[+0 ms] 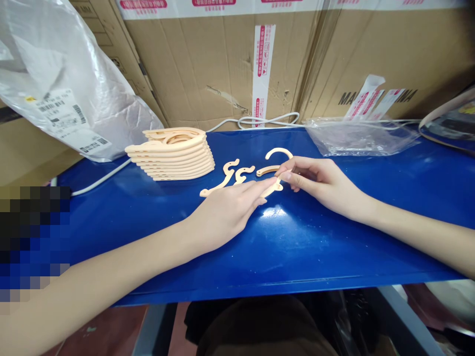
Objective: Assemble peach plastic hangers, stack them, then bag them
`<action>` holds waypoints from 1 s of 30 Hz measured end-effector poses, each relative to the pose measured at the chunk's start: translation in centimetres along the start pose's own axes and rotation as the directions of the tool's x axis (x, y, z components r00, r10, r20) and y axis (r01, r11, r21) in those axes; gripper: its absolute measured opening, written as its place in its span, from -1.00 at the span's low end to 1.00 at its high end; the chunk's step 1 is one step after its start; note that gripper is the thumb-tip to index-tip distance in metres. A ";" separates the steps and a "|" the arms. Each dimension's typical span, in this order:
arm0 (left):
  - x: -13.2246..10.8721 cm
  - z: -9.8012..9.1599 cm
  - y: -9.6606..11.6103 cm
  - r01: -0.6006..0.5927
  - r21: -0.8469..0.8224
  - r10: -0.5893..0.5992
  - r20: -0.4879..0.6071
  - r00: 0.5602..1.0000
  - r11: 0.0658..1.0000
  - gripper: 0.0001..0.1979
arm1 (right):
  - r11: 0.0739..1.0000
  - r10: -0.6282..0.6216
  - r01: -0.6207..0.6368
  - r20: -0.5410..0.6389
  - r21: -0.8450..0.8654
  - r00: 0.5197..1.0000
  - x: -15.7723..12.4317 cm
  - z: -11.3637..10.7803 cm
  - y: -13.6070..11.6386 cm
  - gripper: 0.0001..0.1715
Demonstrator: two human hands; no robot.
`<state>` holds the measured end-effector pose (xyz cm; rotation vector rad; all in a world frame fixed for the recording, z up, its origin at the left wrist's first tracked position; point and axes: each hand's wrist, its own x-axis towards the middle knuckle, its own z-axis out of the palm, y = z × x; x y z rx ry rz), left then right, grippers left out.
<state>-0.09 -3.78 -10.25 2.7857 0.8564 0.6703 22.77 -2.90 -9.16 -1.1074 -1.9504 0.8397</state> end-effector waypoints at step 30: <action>1.3 -1.9 -0.2 0.551 -0.795 -0.420 0.422 0.803 0.254 -0.88 | 0.734 -0.440 0.458 0.163 -0.502 0.883 -1.0 -1.1 -0.9 -0.61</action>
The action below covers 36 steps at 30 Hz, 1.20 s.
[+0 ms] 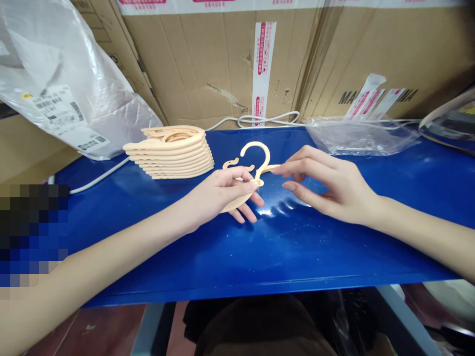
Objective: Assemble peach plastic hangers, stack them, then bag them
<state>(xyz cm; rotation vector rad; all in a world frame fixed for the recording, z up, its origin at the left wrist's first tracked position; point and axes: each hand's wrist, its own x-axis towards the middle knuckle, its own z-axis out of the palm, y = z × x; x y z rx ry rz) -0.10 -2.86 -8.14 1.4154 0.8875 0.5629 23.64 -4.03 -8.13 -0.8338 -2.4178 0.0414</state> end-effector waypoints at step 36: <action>0.4 0.6 0.5 0.090 -0.356 -0.134 -0.099 0.986 0.930 -0.88 | 0.960 0.093 -0.026 0.229 -0.280 0.969 0.3 1.3 1.2 -0.70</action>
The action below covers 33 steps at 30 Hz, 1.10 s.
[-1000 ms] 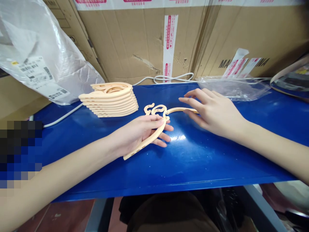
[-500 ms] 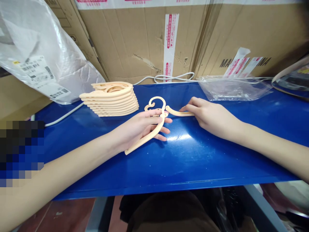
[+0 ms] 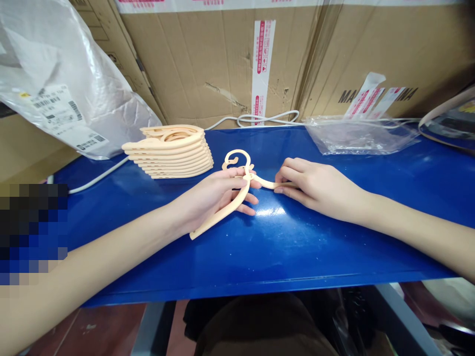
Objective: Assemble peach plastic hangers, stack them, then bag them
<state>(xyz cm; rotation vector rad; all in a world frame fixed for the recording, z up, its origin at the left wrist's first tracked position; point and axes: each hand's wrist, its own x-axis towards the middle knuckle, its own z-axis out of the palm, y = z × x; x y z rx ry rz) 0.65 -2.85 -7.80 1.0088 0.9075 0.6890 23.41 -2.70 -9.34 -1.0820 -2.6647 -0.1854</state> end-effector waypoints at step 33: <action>-0.1 -0.7 0.0 -0.006 0.083 0.004 0.019 1.000 0.997 -0.73 | 0.984 0.002 -0.002 0.003 0.177 1.000 -0.6 -1.4 -0.7 -0.57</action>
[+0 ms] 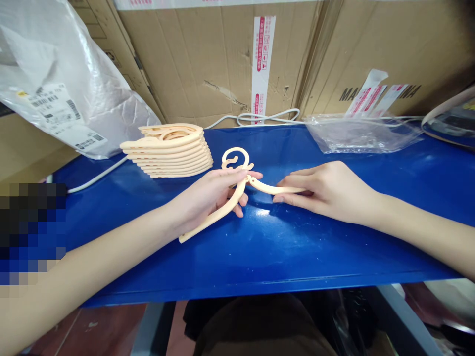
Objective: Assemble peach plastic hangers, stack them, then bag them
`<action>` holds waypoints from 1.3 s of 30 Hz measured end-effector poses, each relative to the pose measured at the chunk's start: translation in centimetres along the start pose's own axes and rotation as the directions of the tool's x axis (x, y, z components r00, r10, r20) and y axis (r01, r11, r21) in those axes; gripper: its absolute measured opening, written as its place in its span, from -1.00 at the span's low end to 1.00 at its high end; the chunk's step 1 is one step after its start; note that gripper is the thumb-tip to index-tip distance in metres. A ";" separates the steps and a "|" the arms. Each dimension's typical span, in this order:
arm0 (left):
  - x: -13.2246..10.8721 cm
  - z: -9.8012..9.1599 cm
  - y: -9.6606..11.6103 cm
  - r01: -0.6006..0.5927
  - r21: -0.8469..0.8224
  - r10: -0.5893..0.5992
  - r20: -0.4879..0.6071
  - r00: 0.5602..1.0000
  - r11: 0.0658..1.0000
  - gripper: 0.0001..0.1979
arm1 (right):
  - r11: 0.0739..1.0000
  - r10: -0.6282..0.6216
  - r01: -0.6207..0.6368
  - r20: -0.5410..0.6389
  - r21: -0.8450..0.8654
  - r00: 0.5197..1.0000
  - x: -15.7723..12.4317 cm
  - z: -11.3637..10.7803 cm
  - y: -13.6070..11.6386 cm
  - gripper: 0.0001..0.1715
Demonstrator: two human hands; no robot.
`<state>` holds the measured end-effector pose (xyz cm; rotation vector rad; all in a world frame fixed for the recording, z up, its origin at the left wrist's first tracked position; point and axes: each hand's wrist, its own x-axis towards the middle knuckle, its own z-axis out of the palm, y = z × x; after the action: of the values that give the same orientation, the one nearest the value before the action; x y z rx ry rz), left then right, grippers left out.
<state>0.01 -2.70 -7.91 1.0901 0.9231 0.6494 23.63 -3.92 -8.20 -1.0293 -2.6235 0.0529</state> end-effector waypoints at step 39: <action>-0.3 -0.3 0.5 0.025 0.171 -0.047 0.123 0.991 0.985 -0.78 | 0.946 -0.206 0.194 -0.021 -0.261 0.978 -0.2 0.4 0.3 -0.60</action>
<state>-0.45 -2.66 -7.45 1.2489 0.8980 0.4723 23.82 -3.77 -8.68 -0.8215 -2.7252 -0.3642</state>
